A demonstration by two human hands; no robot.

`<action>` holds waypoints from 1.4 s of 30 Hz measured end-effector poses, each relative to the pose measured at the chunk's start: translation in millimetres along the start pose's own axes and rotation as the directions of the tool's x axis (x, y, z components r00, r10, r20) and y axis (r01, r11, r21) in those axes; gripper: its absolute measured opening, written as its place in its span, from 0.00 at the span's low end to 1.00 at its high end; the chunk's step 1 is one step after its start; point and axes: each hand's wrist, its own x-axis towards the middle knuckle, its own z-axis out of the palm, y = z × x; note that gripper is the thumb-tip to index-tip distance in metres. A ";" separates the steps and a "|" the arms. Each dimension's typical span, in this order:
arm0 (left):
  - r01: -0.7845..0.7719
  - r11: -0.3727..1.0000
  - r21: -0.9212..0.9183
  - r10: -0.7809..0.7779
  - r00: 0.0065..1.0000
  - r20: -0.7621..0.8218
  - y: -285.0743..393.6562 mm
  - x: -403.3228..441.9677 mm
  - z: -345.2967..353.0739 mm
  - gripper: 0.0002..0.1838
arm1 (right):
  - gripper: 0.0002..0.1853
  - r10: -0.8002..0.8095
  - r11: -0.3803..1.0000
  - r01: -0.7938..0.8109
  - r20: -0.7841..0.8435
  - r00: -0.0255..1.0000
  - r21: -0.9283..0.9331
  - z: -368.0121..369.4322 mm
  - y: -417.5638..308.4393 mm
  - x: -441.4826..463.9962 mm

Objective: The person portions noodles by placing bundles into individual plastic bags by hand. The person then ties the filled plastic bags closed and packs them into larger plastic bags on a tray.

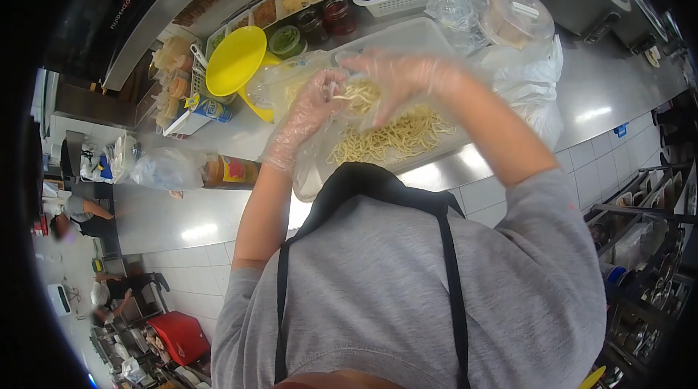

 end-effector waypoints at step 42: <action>0.046 0.957 0.287 -0.071 0.994 0.077 30.8 -9.8 -26.1 0.32 | 0.20 0.077 0.968 -0.051 -0.099 0.992 0.244 -64.1 -6.6 -3.1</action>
